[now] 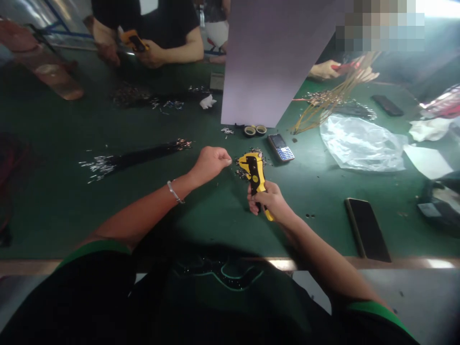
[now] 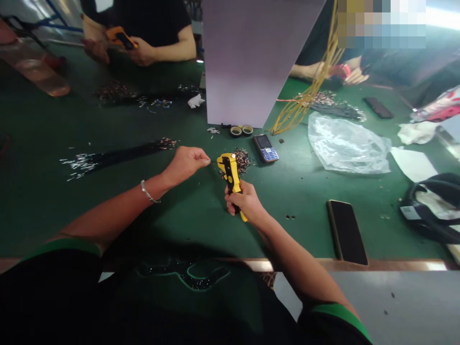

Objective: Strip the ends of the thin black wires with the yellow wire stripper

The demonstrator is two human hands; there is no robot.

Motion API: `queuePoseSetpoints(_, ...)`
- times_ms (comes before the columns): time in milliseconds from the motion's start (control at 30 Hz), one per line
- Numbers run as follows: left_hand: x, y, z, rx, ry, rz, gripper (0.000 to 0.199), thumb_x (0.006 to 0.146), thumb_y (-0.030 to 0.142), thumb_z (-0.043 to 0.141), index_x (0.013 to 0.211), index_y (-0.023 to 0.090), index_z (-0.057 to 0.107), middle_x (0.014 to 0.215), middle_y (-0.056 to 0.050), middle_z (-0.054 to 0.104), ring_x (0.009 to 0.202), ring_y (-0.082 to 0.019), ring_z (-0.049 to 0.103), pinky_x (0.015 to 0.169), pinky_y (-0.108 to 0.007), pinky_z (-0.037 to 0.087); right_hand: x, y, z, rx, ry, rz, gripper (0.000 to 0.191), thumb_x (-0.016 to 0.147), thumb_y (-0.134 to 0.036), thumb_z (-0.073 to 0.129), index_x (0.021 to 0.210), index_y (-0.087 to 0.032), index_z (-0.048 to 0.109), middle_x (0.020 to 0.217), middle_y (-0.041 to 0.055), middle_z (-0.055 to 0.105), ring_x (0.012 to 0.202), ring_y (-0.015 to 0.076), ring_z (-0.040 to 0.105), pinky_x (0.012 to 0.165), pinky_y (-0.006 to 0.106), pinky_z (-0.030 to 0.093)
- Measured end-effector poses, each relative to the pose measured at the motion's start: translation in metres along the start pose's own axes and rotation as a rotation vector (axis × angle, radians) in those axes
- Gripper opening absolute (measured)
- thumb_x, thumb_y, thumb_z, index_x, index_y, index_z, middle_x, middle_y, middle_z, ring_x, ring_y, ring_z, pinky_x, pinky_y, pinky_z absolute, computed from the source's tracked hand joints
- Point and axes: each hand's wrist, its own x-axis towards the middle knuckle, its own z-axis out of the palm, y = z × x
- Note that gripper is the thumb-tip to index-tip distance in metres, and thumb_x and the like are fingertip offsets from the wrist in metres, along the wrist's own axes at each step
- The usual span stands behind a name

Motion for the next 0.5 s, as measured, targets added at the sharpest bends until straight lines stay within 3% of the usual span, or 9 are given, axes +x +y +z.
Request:
queuePoseSetpoints(67, -0.002, 0.007, -0.007, 0.043, 0.03, 0.04, 0.012, 0.075, 0.022, 0.06, 0.069, 0.015, 0.068, 0.058, 0.0, 0.059, 0.06, -0.012, 0.053, 0.059, -0.025, 0.039, 0.0, 0.0, 0.0, 0.03, 0.001, -0.009, 0.02, 0.055, -0.011, 0.059, 0.072, -0.018, 0.05, 0.046, -0.0062, 0.053, 0.032, 0.0095, 0.044, 0.032, 0.024, 0.038)
queuePoseSetpoints(133, -0.007, 0.019, -0.016, 0.06, 0.175, 0.148, 0.016, 0.08, 0.024, 0.057, 0.071, 0.016, 0.067, 0.074, -0.004, 0.065, 0.076, -0.015, 0.057, 0.067, -0.027, 0.042, -0.001, -0.002, 0.0, 0.057, 0.019, -0.029, 0.021, 0.055, -0.01, 0.059, 0.073, -0.018, 0.051, 0.047, -0.006, 0.053, 0.033, 0.0093, 0.044, 0.033, 0.024, 0.039)
queuePoseSetpoints(200, -0.013, 0.03, -0.02, -0.011, 0.301, 0.158, 0.019, 0.084, 0.029, 0.056, 0.074, 0.016, 0.066, 0.089, -0.008, 0.066, 0.089, -0.018, 0.059, 0.074, -0.028, 0.044, -0.002, -0.003, 0.001, 0.078, 0.024, -0.047, 0.021, 0.055, -0.01, 0.059, 0.073, -0.018, 0.051, 0.049, -0.0057, 0.053, 0.034, 0.0093, 0.044, 0.033, 0.025, 0.039)
queuePoseSetpoints(233, -0.016, 0.034, -0.019, -0.071, 0.264, 0.106, 0.023, 0.085, 0.032, 0.056, 0.072, 0.015, 0.065, 0.085, -0.009, 0.066, 0.086, -0.018, 0.06, 0.072, -0.028, 0.045, -0.003, -0.004, 0.001, 0.082, 0.023, -0.054, 0.021, 0.055, -0.01, 0.059, 0.073, -0.018, 0.051, 0.049, -0.0056, 0.053, 0.034, 0.0094, 0.044, 0.034, 0.025, 0.039)
queuePoseSetpoints(300, -0.019, 0.037, -0.014, -0.25, 0.018, -0.086, 0.034, 0.088, 0.037, 0.053, 0.066, 0.013, 0.062, 0.068, -0.009, 0.064, 0.067, -0.016, 0.061, 0.064, -0.029, 0.047, -0.005, -0.005, 0.002, 0.081, 0.024, -0.067, 0.021, 0.055, -0.01, 0.059, 0.073, -0.018, 0.051, 0.05, -0.0053, 0.053, 0.035, 0.0096, 0.045, 0.034, 0.025, 0.039)
queuePoseSetpoints(367, -0.018, 0.035, -0.008, -0.503, -0.167, -0.248, 0.033, 0.088, 0.039, 0.053, 0.074, 0.011, 0.064, 0.072, -0.012, 0.067, 0.063, -0.016, 0.063, 0.064, -0.032, 0.05, -0.007, -0.006, 0.004, 0.075, 0.026, -0.079, 0.021, 0.056, -0.01, 0.059, 0.074, -0.018, 0.051, 0.051, -0.0051, 0.054, 0.035, 0.0098, 0.046, 0.035, 0.026, 0.04)
queuePoseSetpoints(500, -0.013, 0.032, -0.006, -0.829, -0.082, -0.172, 0.024, 0.085, 0.034, 0.061, 0.095, 0.013, 0.066, 0.097, -0.014, 0.07, 0.086, -0.018, 0.067, 0.081, -0.035, 0.052, -0.009, -0.003, 0.008, 0.08, -0.003, -0.072, 0.02, 0.057, -0.011, 0.059, 0.074, -0.019, 0.052, 0.051, -0.0051, 0.054, 0.037, 0.0094, 0.045, 0.036, 0.026, 0.04)
